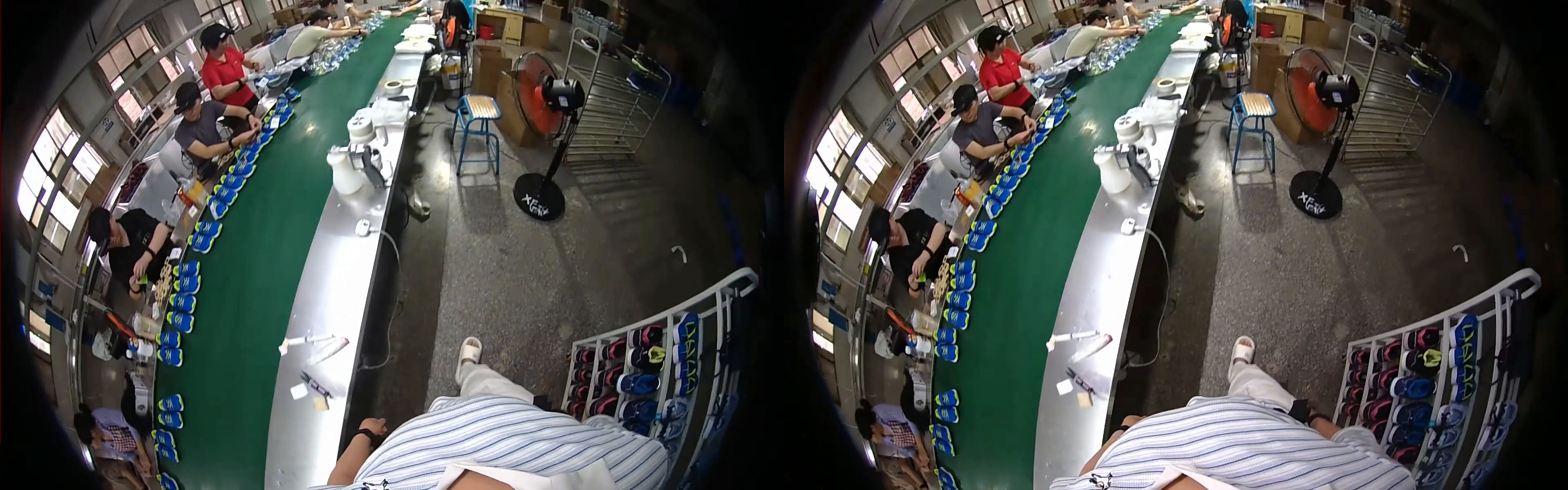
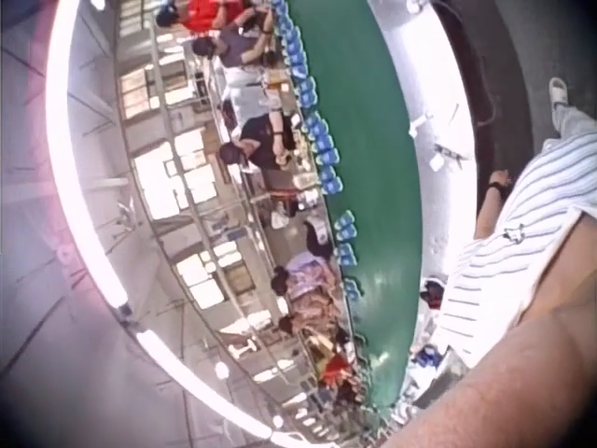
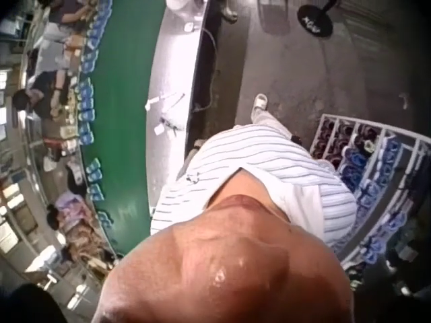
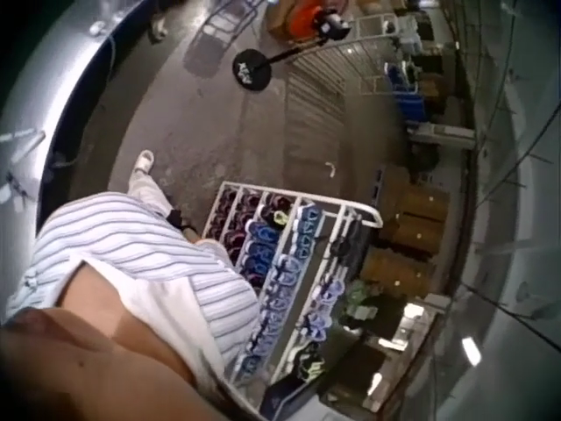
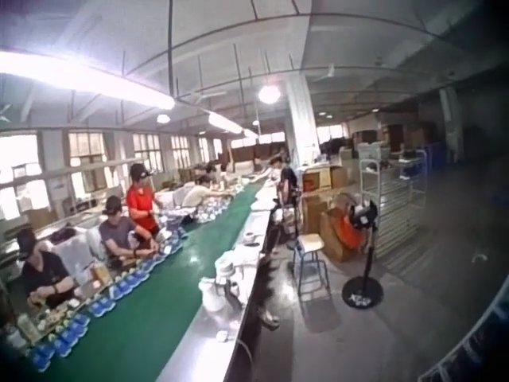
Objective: Peeling labels from a roll and sticking them onto plastic packaging bags.
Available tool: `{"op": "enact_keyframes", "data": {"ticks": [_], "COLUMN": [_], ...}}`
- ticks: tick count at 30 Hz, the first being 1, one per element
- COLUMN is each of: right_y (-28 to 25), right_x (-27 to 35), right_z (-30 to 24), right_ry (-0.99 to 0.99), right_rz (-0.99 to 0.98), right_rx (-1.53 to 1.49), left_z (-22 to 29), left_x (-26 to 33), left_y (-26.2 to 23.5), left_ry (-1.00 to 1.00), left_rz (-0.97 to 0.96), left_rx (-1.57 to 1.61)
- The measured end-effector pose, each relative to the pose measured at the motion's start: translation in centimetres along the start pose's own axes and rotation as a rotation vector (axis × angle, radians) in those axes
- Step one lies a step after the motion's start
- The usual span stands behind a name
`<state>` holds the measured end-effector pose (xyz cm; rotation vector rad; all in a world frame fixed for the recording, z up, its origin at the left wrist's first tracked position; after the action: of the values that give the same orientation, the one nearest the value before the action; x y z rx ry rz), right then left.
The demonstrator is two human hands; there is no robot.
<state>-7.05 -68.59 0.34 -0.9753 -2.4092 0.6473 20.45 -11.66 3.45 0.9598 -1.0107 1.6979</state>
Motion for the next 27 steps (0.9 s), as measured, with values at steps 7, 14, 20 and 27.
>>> {"op": "enact_keyframes", "data": {"ticks": [7,14,20,27], "right_y": [-1.7,-2.6,1.7,2.8], "right_x": [-13.6,-34.6,-45.2,-53.2], "right_z": [-7.5,-27.9,-31.3,-25.6], "right_ry": [0.291,0.151,0.110,0.033], "right_rz": [-0.803,-0.638,-0.685,-0.694], "right_rx": [0.728,0.509,0.157,0.627], "left_z": [13.5,35.4,28.9,47.1], "left_x": [-7.6,-6.5,-26.6,-32.1], "left_y": [-12.5,-15.3,-24.5,-38.9], "left_ry": [-0.105,0.107,-0.029,0.037], "left_rz": [0.245,0.023,-0.073,0.034], "left_rx": [0.330,0.143,0.411,-0.254]}}
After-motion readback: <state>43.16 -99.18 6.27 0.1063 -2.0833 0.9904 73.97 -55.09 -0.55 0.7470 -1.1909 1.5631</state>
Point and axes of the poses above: each hand's wrist, its own x-axis away from the middle knuckle, its own y-axis out of the palm, z = x × y, the point moved 4 cm from there along -x, towards the middle knuckle, and after that the axes turned 13 degrees about -z, right-handed, at the moved point
